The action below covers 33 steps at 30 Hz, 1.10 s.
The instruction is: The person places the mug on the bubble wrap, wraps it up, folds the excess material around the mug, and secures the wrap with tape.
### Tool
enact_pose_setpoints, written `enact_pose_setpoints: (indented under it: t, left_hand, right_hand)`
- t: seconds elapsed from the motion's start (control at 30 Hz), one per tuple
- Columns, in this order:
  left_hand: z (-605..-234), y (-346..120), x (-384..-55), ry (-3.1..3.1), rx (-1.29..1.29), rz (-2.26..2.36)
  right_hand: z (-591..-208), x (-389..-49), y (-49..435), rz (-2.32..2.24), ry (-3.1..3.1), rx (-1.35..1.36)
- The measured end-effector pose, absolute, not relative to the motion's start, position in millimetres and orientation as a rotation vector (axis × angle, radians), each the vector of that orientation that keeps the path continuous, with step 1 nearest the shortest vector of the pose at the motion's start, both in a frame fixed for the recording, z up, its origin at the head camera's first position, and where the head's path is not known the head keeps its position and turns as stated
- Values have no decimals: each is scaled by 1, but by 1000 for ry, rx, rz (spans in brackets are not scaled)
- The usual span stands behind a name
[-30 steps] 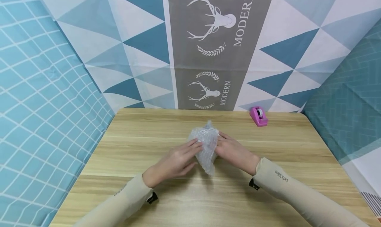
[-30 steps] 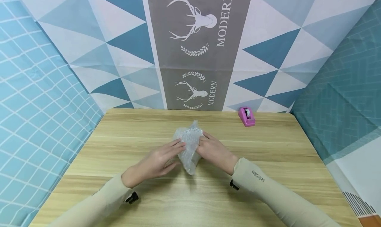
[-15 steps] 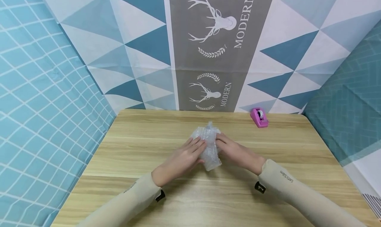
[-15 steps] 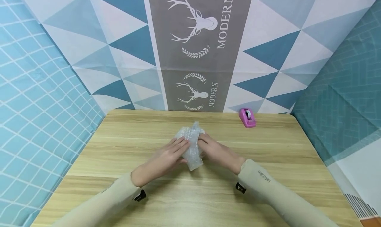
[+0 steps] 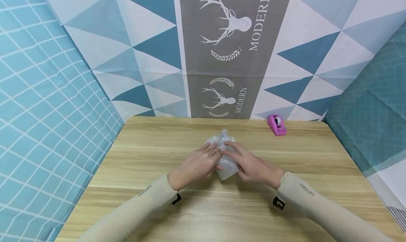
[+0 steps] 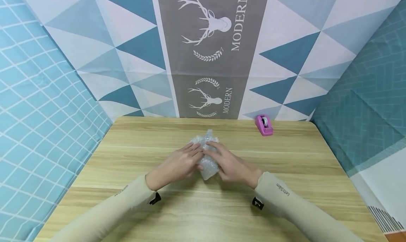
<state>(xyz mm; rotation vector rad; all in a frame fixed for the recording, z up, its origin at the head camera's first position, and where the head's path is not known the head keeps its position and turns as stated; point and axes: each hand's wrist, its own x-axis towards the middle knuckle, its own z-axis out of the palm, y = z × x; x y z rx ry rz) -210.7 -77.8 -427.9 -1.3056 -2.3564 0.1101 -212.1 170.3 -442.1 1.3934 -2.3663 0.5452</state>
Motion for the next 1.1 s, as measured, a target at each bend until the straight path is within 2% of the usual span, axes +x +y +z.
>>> enact_pose_setpoints:
  t: [0.53,0.87,1.1]
  left_hand:
    - [-437,-75,-218,-2244,-1287,110]
    - [-435,-78,-220,-2352,-1345,23]
    - [-436,-78,-218,-2409,-1352,52]
  right_hand:
    - [-440,-212,177,345,-2100,1456]
    - [-433,-212,173,103,-2317,1380]
    - [-431,-219,162,89,-2400,1313]
